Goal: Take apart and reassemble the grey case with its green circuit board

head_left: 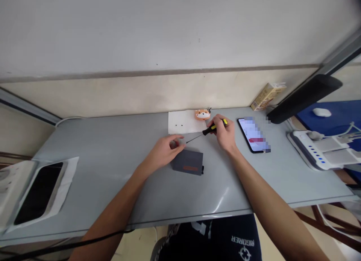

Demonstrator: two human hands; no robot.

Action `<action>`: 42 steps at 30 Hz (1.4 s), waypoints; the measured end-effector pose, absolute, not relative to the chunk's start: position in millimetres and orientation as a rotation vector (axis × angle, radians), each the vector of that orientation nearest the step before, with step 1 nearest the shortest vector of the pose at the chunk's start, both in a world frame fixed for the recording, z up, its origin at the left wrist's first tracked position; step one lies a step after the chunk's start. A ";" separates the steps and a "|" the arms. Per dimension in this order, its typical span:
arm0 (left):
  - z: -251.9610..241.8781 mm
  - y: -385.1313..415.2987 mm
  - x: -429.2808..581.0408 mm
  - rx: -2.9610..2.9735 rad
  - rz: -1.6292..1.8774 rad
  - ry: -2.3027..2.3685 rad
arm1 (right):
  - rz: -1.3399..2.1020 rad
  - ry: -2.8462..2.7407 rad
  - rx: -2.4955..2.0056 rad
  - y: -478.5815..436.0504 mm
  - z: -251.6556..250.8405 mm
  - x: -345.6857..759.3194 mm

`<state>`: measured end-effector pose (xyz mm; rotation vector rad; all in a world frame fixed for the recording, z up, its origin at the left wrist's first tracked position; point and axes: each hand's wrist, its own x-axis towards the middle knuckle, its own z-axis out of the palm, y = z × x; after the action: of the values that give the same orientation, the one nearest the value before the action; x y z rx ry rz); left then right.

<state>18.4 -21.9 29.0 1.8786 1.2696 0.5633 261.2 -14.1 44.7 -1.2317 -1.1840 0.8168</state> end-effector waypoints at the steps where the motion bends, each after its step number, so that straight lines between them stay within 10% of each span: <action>1: 27.9 -20.9 18.5 1.887 0.570 1.256 | 0.829 -1.167 -1.225 -14.2 44.6 260.6; 42: 41.8 -10.0 -3.5 2.206 0.530 1.092 | 0.431 -1.017 -1.119 -16.9 69.5 301.1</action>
<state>-3.5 -10.0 41.8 2.2062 1.0916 0.5302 301.1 -16.9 69.5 -1.1191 -1.0166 0.4310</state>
